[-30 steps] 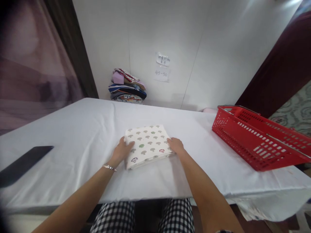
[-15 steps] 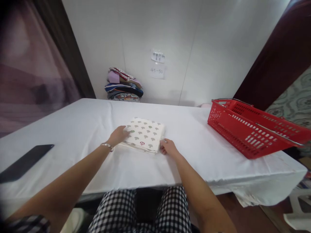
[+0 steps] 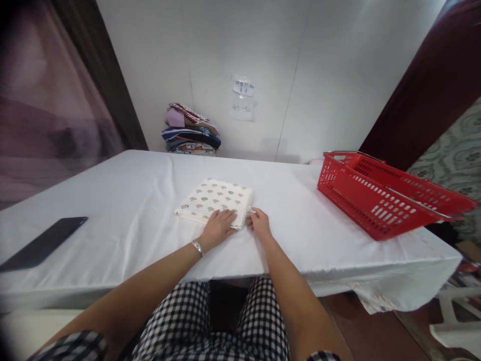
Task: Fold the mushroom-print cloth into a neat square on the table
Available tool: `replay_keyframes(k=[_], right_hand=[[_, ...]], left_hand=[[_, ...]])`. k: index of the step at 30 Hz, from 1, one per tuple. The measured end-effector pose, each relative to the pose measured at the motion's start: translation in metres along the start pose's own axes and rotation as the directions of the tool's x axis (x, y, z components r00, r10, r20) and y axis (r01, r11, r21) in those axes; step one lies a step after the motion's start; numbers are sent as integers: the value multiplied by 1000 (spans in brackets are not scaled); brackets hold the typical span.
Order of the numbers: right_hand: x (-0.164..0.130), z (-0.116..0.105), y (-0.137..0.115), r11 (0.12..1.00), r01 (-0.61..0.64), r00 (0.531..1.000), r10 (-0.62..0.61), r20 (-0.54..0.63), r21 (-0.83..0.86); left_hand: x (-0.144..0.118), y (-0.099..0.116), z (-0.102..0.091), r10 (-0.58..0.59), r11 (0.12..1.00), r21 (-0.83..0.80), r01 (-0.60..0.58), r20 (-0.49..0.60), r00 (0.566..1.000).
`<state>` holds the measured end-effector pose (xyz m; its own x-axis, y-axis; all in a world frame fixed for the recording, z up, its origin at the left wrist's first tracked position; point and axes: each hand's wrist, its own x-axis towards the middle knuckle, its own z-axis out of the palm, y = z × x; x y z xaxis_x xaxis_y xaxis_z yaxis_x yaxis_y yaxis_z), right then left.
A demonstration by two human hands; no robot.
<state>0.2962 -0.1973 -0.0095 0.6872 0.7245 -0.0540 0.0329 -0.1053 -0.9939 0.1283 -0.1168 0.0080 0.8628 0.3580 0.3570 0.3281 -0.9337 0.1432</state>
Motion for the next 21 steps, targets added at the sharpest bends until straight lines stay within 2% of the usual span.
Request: replay_keyframes(k=[6, 10, 14, 18, 21], right_hand=[[-5, -1, 0, 999, 32, 999, -31, 16, -38], [-11, -3, 0, 999, 38, 999, -37, 23, -19], [-14, -5, -1, 999, 45, 999, -45, 24, 27], [-15, -5, 0, 998, 63, 998, -63, -25, 27], [-14, -4, -1, 997, 66, 997, -67, -28, -44]], left_hand=[[2, -1, -4, -32, 996, -84, 34, 18, 999], [-4, -6, -6, 7, 999, -53, -7, -3, 1000], [-27, -40, -23, 26, 999, -38, -25, 19, 999], [-59, -85, -52, -142, 989, -26, 144, 87, 986], [-75, -96, -64, -220, 974, -41, 225, 95, 971]])
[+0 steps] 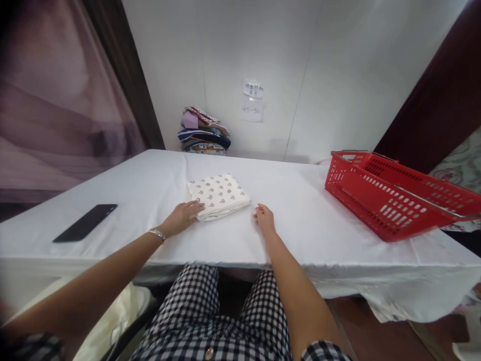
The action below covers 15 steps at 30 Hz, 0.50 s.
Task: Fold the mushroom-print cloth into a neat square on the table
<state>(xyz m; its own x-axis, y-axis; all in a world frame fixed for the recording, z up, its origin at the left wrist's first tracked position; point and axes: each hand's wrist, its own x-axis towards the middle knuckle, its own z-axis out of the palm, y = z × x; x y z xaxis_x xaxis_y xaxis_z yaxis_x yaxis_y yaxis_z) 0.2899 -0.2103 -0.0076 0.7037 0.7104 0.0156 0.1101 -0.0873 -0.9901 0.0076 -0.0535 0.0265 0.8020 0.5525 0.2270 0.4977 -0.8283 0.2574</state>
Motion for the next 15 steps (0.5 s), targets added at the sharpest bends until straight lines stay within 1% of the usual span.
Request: replay_keyframes(k=[2, 4, 6, 8, 11, 15], right_hand=[[2, 0, 0, 998, -17, 1000, 19, 21, -54], [7, 1, -1, 995, -45, 998, 49, 45, -93], [14, 4, -3, 990, -63, 995, 72, 63, -123], [22, 8, -4, 984, -74, 994, 86, 68, -160], [34, 16, -8, 971, -73, 995, 87, 56, -229], [44, 23, -13, 944, -21, 999, 32, 28, -329]], left_hand=[[-5, 6, 2, -35, 999, -19, 35, -2, 999], [-7, 19, 8, -77, 997, -22, 77, -8, 997], [-7, 33, 15, -136, 991, -16, 136, -42, 990], [-8, 42, 22, -204, 979, -19, 203, -94, 974], [-8, 46, 31, -260, 966, -45, 256, -164, 952], [-9, 44, 38, -242, 970, -55, 236, -221, 945]])
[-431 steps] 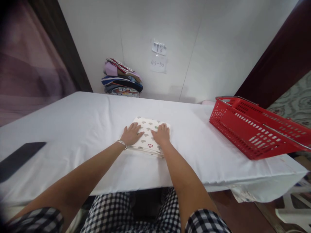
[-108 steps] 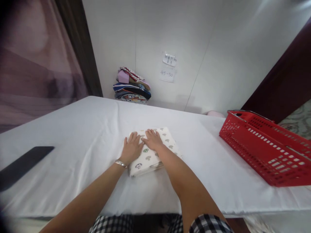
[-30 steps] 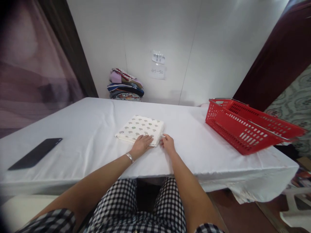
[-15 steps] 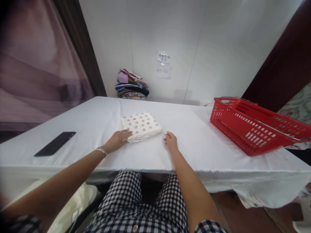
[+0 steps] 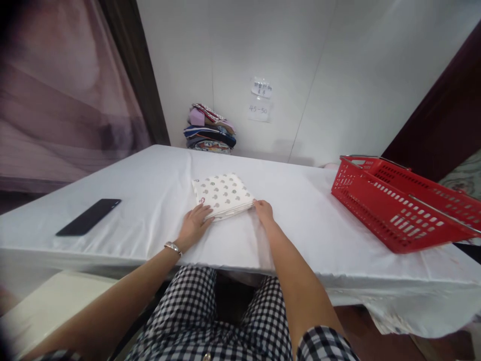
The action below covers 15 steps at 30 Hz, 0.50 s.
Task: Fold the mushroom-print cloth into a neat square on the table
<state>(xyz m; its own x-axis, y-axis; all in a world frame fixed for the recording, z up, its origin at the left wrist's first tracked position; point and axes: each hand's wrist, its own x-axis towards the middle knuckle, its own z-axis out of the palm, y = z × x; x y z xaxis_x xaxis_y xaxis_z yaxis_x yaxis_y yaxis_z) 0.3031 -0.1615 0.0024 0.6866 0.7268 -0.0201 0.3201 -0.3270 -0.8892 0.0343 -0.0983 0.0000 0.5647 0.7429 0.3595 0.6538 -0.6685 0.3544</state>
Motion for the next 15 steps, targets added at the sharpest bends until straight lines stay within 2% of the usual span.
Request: replay_keyframes(k=[6, 11, 15], right_hand=[[16, 7, 0, 998, 51, 999, -52, -11, -40], [16, 3, 10, 995, 69, 996, -72, 44, 71], [7, -5, 20, 974, 118, 984, -141, 107, 194]], left_hand=[[-1, 0, 1, 18, 1000, 4, -18, -28, 999], [0, 3, -1, -15, 1000, -6, 15, -22, 1000], [1, 2, 0, -7, 998, -61, 4, -53, 999]])
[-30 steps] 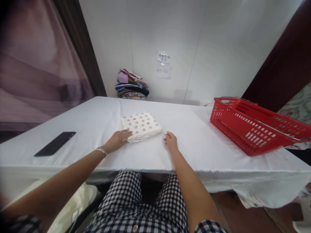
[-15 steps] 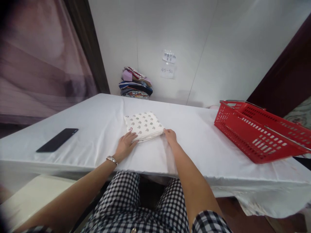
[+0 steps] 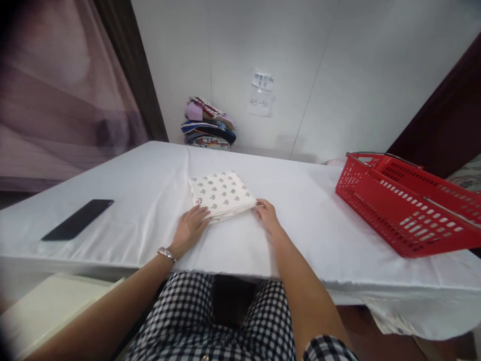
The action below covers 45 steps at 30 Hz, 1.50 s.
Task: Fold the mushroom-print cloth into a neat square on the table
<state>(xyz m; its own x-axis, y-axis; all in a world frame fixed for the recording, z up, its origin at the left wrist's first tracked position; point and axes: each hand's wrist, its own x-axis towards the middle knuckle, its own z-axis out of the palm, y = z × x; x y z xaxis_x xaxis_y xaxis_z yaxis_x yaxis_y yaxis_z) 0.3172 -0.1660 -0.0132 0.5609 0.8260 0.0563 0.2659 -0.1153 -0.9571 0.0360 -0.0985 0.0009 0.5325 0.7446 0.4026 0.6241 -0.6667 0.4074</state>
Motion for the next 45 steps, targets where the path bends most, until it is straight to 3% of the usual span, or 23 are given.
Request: replay_keyframes(k=[3, 14, 22, 31, 39, 45], right_hand=[[-2, 0, 5, 998, 44, 998, -46, 35, 47], [16, 11, 6, 966, 147, 986, -159, -42, -214], [19, 14, 4, 915, 247, 946, -299, -126, -318], [26, 13, 14, 919, 238, 948, -290, -131, -315], [26, 11, 16, 933, 260, 946, -298, -128, -250], [24, 10, 13, 912, 276, 934, -329, -140, -303]], left_hand=[[0, -1, 1, 12, 1000, 6, -12, -7, 1000], [1, -4, 4, 8, 1000, 16, -8, -11, 1000], [0, -4, 2, 41, 995, 91, -41, 4, 999], [-2, -10, 6, 104, 986, 131, -102, -9, 995], [-1, -5, 2, 203, 972, 143, -189, -90, 975], [0, -1, -1, 174, 979, 126, -161, -102, 979]])
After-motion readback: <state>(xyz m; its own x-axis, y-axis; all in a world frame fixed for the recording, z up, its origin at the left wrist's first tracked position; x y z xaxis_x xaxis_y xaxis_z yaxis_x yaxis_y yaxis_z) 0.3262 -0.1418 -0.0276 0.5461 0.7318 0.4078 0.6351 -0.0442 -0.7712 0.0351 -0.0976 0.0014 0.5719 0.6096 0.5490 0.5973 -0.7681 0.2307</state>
